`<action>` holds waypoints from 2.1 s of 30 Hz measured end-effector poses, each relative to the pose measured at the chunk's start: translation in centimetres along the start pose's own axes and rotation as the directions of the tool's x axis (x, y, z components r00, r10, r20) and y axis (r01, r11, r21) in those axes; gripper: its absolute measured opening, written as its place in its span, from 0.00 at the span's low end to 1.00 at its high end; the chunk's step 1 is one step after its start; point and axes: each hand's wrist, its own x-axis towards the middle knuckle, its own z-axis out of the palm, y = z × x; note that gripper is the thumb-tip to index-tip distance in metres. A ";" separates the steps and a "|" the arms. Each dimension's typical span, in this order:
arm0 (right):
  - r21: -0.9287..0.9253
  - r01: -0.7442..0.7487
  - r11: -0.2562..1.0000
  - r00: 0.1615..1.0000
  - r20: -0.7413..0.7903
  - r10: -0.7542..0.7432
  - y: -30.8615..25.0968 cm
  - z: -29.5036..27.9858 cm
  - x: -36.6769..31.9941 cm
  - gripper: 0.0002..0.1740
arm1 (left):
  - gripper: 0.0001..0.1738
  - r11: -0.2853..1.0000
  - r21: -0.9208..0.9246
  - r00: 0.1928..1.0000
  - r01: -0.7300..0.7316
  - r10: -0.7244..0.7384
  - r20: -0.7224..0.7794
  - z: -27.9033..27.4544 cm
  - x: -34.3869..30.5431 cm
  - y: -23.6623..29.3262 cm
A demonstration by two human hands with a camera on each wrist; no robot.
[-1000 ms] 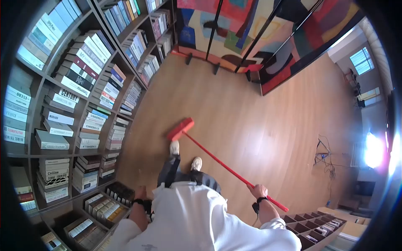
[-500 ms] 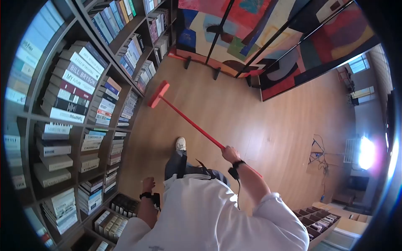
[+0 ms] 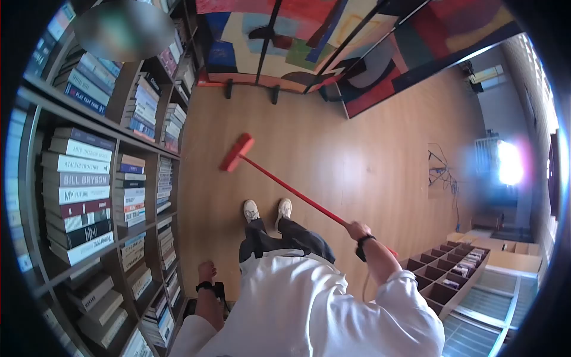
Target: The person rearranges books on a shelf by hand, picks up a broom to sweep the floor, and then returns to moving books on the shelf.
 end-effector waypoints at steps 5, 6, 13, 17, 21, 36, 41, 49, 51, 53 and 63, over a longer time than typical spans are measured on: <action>0.156 -0.341 0.927 0.940 0.039 0.339 8.8 4.7 -9.0 0.45 | 0.10 0.987 0.100 0.992 -0.128 0.125 0.034 2.4 -1.9 5.4; 0.175 -0.337 0.925 0.940 0.014 0.340 10.8 6.4 -9.5 0.43 | 0.10 0.983 0.126 0.991 -0.131 0.127 0.041 2.5 -1.2 6.0; 0.316 -0.274 0.908 0.938 -0.121 0.325 9.3 5.6 -12.0 0.40 | 0.14 0.961 0.124 0.966 -0.245 0.232 0.109 6.0 -1.5 10.6; 0.433 -0.074 0.899 0.980 -0.136 0.146 2.9 2.3 -3.6 0.37 | 0.13 0.940 0.229 0.953 -0.252 0.200 0.227 5.7 0.6 9.8; 0.472 0.010 0.882 0.974 -0.204 0.099 -2.1 -3.5 3.5 0.33 | 0.13 0.949 0.247 0.970 -0.193 0.147 0.194 6.0 0.3 9.2; 0.719 -0.500 0.483 0.852 0.307 0.425 17.2 20.8 -4.9 0.37 | 0.12 -0.678 0.571 0.550 -0.463 0.285 0.785 21.4 -7.2 18.7; 0.730 -0.682 0.042 0.663 0.592 0.458 10.9 27.7 -9.8 0.39 | 0.08 0.330 0.867 0.905 -0.374 0.333 0.264 34.4 -9.6 25.6; 0.647 -0.615 -0.451 0.494 0.762 0.419 -7.0 23.6 -16.4 0.36 | 0.03 0.178 0.839 0.854 -0.515 0.197 0.482 55.3 -12.3 32.4; 0.592 -0.637 -0.494 0.494 0.805 0.327 -11.6 20.9 -18.2 0.35 | 0.04 0.073 0.820 0.817 -0.568 0.173 0.550 59.9 -13.2 32.9; 0.398 -0.737 -0.546 0.377 0.913 0.156 -18.1 20.4 -17.1 0.39 | 0.04 0.035 0.814 0.807 -0.580 0.155 0.569 63.7 -12.9 32.6; 0.189 -0.660 -0.727 0.221 0.974 0.053 -15.0 8.5 -8.6 0.42 | 0.03 -0.120 0.835 0.844 -0.537 -0.084 0.530 80.0 -13.0 35.8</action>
